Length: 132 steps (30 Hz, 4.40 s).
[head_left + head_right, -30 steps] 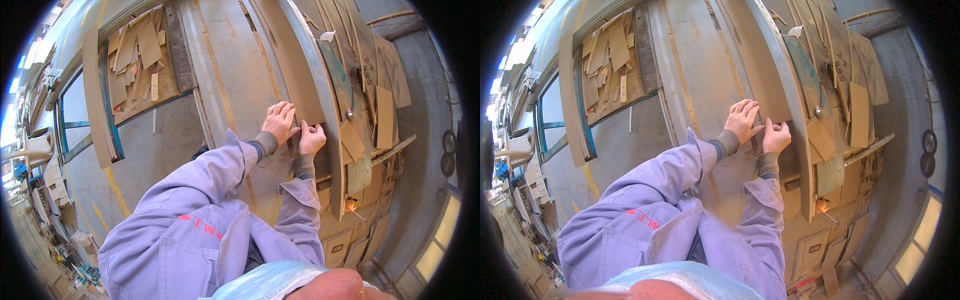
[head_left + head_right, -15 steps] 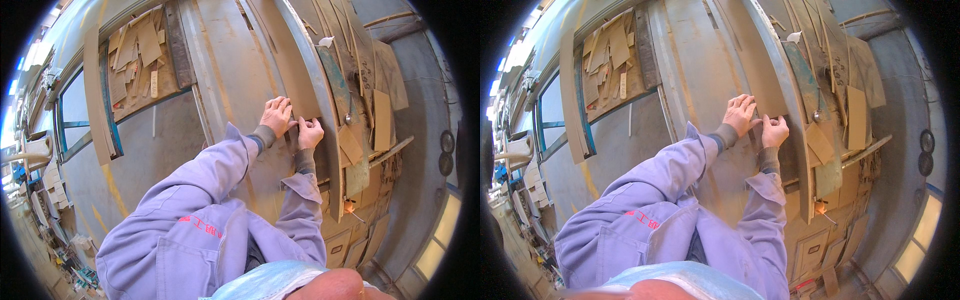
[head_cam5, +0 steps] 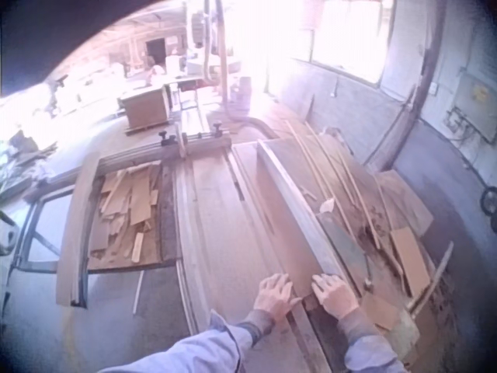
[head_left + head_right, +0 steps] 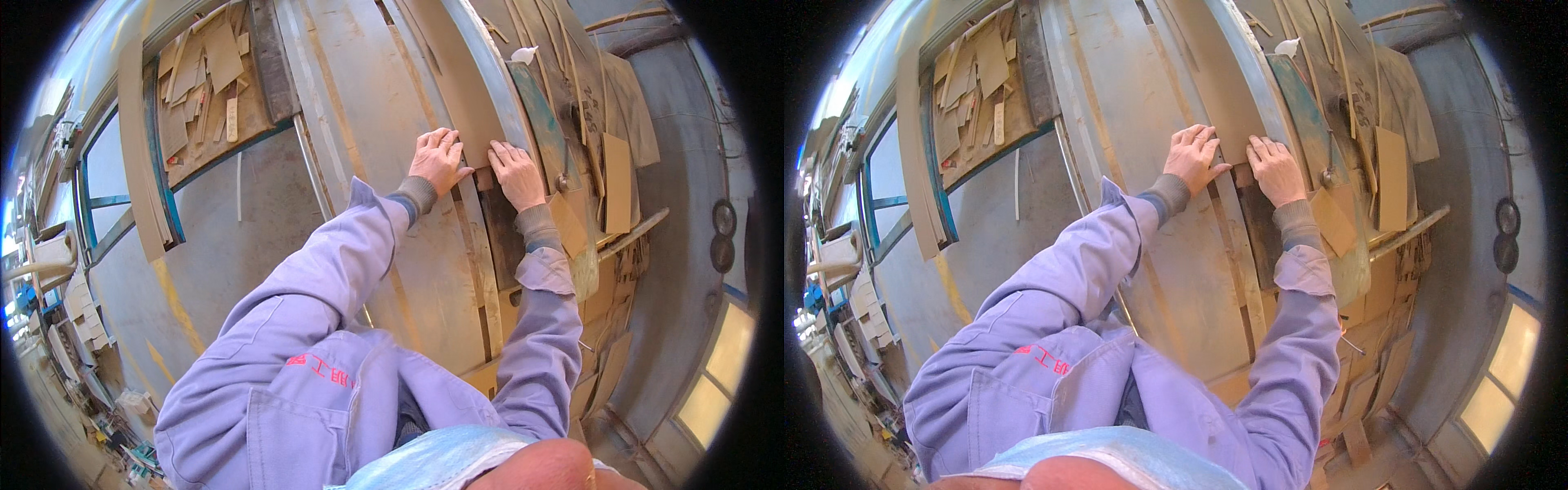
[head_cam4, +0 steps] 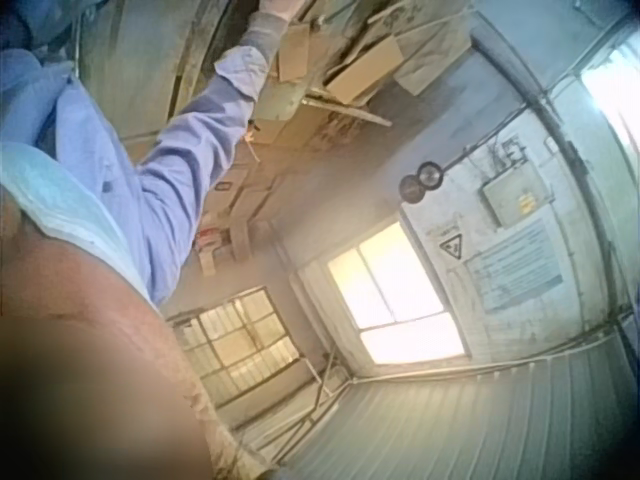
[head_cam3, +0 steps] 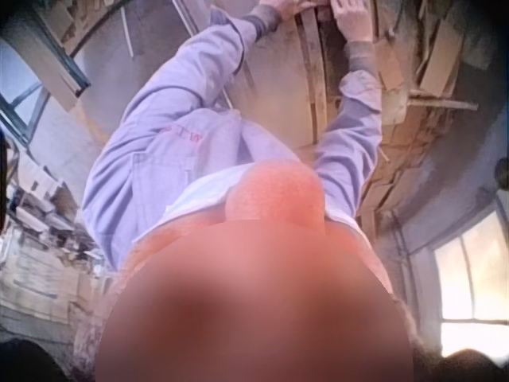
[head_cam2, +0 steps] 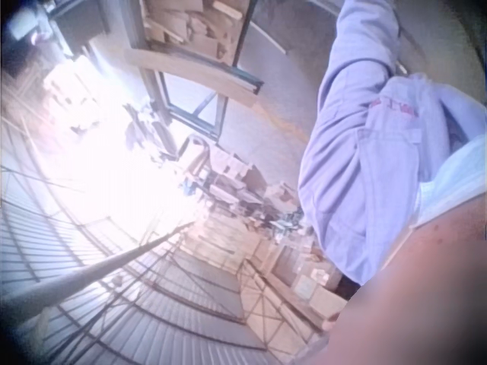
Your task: The person repeatedly picks up rectangular wooden boards and feeds them through a table saw to cut them. After each cut, the person removes the board and places it aside, then repeats the process with another board from a nearby stack.
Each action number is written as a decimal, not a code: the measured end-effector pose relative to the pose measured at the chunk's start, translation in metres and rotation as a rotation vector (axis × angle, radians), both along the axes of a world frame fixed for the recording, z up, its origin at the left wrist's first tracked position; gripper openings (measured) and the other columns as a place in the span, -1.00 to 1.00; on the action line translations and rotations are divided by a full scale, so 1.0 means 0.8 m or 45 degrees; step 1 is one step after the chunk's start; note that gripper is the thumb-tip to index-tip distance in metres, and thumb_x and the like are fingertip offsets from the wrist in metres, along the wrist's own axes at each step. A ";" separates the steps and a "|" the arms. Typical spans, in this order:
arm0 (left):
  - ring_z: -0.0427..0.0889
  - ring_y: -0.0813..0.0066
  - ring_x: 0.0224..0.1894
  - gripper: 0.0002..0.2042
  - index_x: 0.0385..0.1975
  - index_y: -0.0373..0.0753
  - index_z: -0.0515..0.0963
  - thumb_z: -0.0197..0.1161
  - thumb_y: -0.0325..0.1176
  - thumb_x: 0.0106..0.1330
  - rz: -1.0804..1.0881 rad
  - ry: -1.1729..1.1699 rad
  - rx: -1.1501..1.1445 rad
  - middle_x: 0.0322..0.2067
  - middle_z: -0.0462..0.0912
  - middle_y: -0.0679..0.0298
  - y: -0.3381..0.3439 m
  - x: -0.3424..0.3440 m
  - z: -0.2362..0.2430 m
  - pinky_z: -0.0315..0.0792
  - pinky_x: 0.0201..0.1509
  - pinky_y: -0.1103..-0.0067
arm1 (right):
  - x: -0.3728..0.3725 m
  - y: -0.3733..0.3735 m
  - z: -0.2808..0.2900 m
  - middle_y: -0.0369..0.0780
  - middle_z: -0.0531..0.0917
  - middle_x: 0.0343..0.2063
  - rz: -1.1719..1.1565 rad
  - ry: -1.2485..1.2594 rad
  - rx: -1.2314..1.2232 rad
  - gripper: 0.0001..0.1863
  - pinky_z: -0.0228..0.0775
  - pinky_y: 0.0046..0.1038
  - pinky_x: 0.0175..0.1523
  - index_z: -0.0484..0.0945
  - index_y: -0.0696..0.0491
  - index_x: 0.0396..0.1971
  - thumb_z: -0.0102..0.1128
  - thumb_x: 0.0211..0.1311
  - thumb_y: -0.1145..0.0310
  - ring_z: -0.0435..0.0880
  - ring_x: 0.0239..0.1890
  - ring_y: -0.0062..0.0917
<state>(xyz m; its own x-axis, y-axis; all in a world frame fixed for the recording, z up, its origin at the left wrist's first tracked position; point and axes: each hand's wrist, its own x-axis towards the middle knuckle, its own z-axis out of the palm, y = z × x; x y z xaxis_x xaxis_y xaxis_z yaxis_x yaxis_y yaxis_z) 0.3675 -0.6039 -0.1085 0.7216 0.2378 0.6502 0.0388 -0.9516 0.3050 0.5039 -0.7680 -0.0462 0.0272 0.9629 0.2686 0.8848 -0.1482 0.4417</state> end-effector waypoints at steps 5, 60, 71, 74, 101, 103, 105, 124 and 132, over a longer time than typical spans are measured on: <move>0.38 0.17 0.24 -0.48 -0.11 -0.35 0.60 0.39 -0.01 0.12 -0.054 0.022 0.021 0.10 0.56 0.11 -0.008 -0.012 -0.032 0.23 0.31 0.26 | -0.004 -0.014 -0.041 -0.16 0.60 0.08 -0.005 -0.059 -0.130 -0.66 0.37 -0.41 0.17 0.62 0.17 -0.08 0.10 0.15 0.40 0.58 0.06 -0.43; 0.59 0.32 -0.25 -0.79 -0.52 -0.19 0.58 0.48 -0.27 0.12 -0.359 0.027 -0.329 -0.33 0.65 0.30 0.339 -0.387 0.123 0.55 -0.21 0.47 | -0.217 0.294 0.117 -0.14 0.63 0.06 -0.011 0.036 -0.319 -0.69 0.41 -0.43 0.12 0.64 0.16 -0.14 0.11 0.11 0.42 0.62 -0.01 -0.47; 0.59 0.31 -0.23 -0.78 -0.56 -0.19 0.57 0.45 -0.25 0.14 -0.385 0.058 -0.404 -0.34 0.65 0.32 0.390 -0.443 0.168 0.56 -0.21 0.45 | -0.274 0.342 0.169 -0.15 0.63 0.06 -0.031 0.063 -0.454 -0.70 0.41 -0.43 0.10 0.64 0.15 -0.15 0.11 0.12 0.44 0.63 -0.03 -0.47; 0.60 0.32 -0.23 -0.78 -0.58 -0.19 0.57 0.45 -0.25 0.14 -0.391 0.067 -0.443 -0.34 0.65 0.32 0.399 -0.460 0.176 0.57 -0.20 0.45 | -0.288 0.354 0.179 -0.15 0.63 0.06 -0.032 0.057 -0.475 -0.71 0.41 -0.44 0.10 0.64 0.14 -0.15 0.11 0.13 0.43 0.63 -0.04 -0.48; 0.60 0.31 -0.29 -0.87 -0.56 -0.21 0.59 0.38 -0.37 0.14 -0.422 0.106 -0.506 -0.37 0.68 0.32 0.492 -0.542 0.246 0.56 -0.21 0.48 | -0.333 0.515 0.275 -0.20 0.62 0.03 -0.016 0.101 -0.228 -0.65 0.43 -0.38 0.11 0.57 0.17 -0.04 0.13 0.16 0.44 0.59 0.04 -0.44; 0.61 0.31 -0.29 -0.87 -0.56 -0.21 0.60 0.38 -0.35 0.15 -0.436 0.103 -0.485 -0.37 0.68 0.31 0.483 -0.548 0.251 0.56 -0.21 0.48 | -0.338 0.517 0.289 -0.19 0.62 0.03 -0.061 0.100 -0.235 -0.65 0.44 -0.38 0.11 0.56 0.17 -0.03 0.14 0.16 0.43 0.60 0.04 -0.43; 0.62 0.32 -0.30 -0.83 -0.58 -0.22 0.60 0.39 -0.33 0.16 -0.429 0.080 -0.547 -0.37 0.68 0.29 0.479 -0.553 0.249 0.56 -0.23 0.49 | -0.348 0.529 0.301 -0.18 0.62 0.00 -0.104 0.054 -0.245 -0.65 0.47 -0.39 0.06 0.56 0.16 -0.05 0.16 0.14 0.43 0.61 -0.01 -0.42; 0.69 0.45 -0.28 -0.62 -0.20 -0.42 0.62 0.43 -0.18 0.23 -0.110 0.702 -2.134 -0.30 0.71 0.13 0.535 -0.515 0.422 0.58 -0.22 0.54 | -0.725 0.548 0.468 -0.32 0.54 -0.58 0.708 0.328 -0.342 -0.84 0.42 -0.45 -0.44 0.56 -0.05 -0.69 0.23 -0.03 0.25 0.58 -0.48 -0.50; 0.67 0.55 -0.24 -0.62 -0.13 -0.43 0.56 0.44 -0.26 0.22 -0.017 0.317 -1.538 -0.25 0.72 0.15 0.640 -0.646 0.455 0.57 -0.16 0.59 | -0.547 0.639 0.452 -0.15 0.68 -0.35 0.009 1.002 0.401 -0.86 0.55 -0.28 -0.30 0.63 0.05 -0.39 0.25 0.19 0.29 0.69 -0.34 -0.22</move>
<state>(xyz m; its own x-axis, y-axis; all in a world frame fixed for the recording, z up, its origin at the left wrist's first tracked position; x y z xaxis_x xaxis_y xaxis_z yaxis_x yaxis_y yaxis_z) -0.1493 -0.0918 0.2553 0.8012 0.5825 -0.1371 0.2142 -0.0651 0.9746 0.0661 -0.2568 0.3153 0.3126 0.8470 0.4299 0.9184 -0.1540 -0.3643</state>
